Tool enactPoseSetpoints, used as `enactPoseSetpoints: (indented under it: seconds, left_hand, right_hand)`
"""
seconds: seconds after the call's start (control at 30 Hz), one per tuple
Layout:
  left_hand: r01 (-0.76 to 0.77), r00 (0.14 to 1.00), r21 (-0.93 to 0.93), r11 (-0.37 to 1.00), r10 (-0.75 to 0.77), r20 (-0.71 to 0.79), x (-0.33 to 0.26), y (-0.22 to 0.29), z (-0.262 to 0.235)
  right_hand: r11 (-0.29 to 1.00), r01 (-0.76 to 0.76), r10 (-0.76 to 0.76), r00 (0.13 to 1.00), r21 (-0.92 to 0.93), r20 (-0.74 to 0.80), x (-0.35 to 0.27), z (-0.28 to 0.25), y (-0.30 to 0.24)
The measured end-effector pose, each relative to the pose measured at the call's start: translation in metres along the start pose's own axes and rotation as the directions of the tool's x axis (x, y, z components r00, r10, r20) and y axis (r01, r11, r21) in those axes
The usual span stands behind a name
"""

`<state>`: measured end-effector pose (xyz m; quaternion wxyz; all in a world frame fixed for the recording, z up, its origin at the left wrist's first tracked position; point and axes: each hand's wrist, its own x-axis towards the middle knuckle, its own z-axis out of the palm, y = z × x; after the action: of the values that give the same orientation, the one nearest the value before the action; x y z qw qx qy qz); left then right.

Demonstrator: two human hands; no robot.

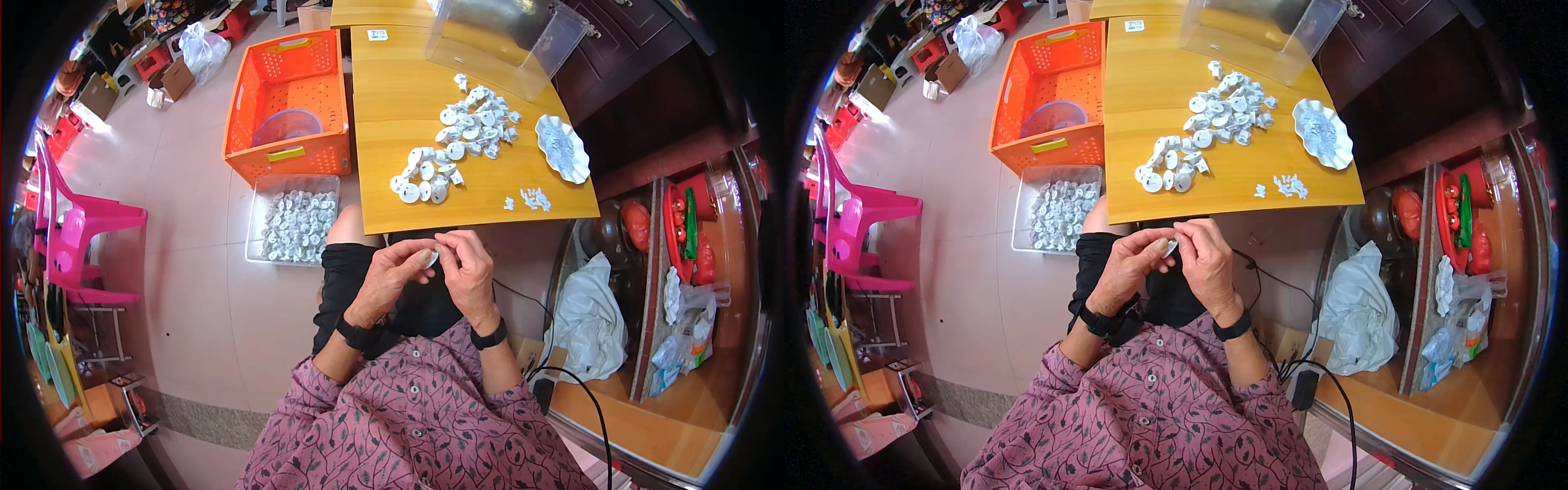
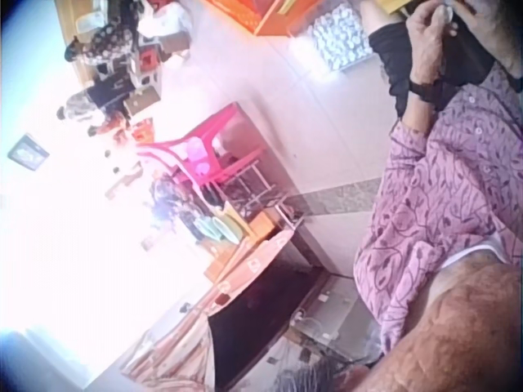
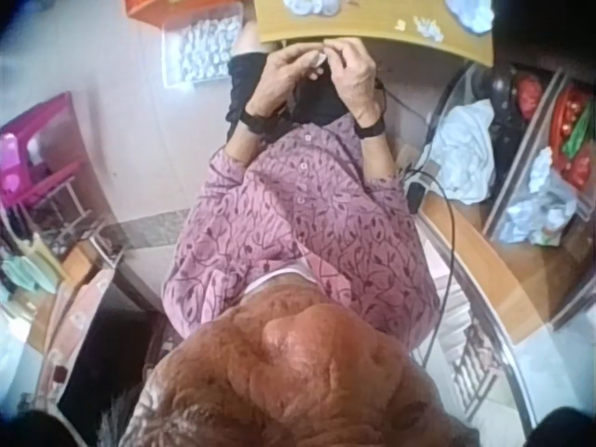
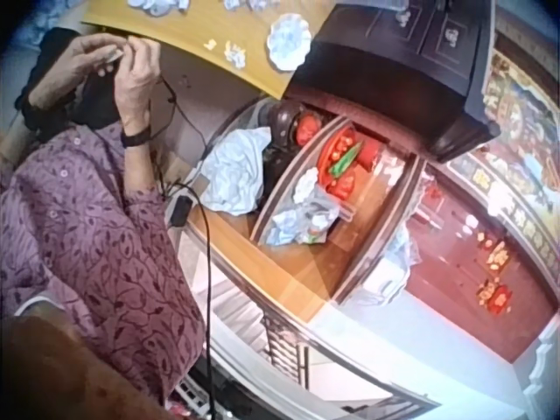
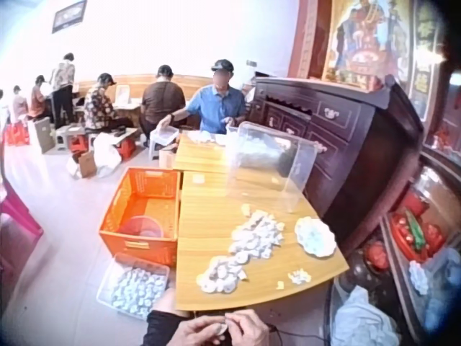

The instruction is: Assembling small white and gray plastic components by hand in a shared workspace.

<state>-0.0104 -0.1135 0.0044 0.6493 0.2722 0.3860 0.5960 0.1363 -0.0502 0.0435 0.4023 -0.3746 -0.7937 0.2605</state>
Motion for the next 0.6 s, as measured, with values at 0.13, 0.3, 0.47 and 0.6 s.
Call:
enactPoseSetpoints:
  seconds: [0.13, 0.3, 0.47, 0.6]
  left_hand:
    - [0.052, 0.998, -0.150, 0.987, -0.048, 0.027, 0.001, -0.006, -0.009]
    - [0.112, 0.992, -0.301, 0.947, -0.091, 0.082, 0.003, -0.007, -0.014]
    - [0.122, 0.991, -0.373, 0.920, -0.091, 0.099, 0.005, -0.011, -0.015]
    - [0.096, 0.995, -0.471, 0.877, -0.069, 0.075, 0.005, -0.003, -0.010]
  right_hand:
    - [0.930, 0.308, -0.307, 0.951, -0.201, 0.036, 0.002, 0.001, 0.002]
    - [0.885, 0.374, -0.360, 0.928, -0.278, 0.101, 0.000, -0.001, 0.002]
    - [0.900, 0.316, -0.305, 0.949, -0.300, 0.083, -0.005, 0.001, 0.003]
    - [0.998, -0.044, 0.044, 0.999, -0.040, -0.015, -0.013, 0.005, -0.001]
